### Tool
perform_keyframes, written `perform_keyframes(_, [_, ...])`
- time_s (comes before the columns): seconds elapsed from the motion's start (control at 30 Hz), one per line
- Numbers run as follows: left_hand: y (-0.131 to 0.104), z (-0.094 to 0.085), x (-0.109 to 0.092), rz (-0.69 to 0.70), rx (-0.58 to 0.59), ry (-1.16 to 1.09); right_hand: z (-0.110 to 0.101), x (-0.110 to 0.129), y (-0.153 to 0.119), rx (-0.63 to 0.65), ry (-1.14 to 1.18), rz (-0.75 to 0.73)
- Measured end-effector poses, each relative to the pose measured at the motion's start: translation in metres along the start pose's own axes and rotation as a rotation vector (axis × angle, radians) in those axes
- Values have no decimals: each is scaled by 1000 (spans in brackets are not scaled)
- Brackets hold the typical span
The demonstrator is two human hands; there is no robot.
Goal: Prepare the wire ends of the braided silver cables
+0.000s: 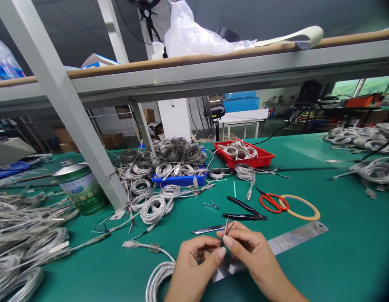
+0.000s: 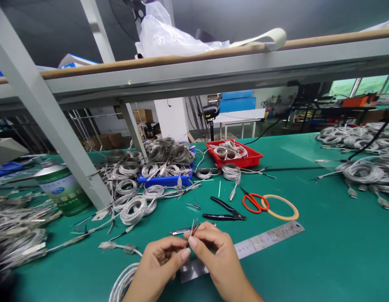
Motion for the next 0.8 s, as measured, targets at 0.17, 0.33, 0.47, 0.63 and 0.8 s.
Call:
perform_keyframes(0.17, [-1, 2, 1, -21, 8, -30, -1, 5, 1, -45, -22, -21])
perform_keyframes(0.33, [-5, 1, 0, -22, -23, 47, -5, 6, 3, -118, -12, -15])
perform_keyframes(0.47, [-7, 3, -9, 20, -29, 144, -7, 1, 2, -188, 49, 53])
perform_keyframes(0.63, [-12, 4, -22, 161, -68, 341, -9, -2, -1, -248, 85, 110])
perform_keyframes(0.8, [-19, 6, -46, 391, -74, 383, 9, -7, -4, -12, 146, 119])
Point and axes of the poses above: each hand's wrist, its own y-axis towards the middle knuckle, its own z-axis out of the palm, x = y × z, the point moved 7 cm from there along y, towards the middle knuckle, and after that the axes turned 13 degrees about -y, right-handed, at the moved point
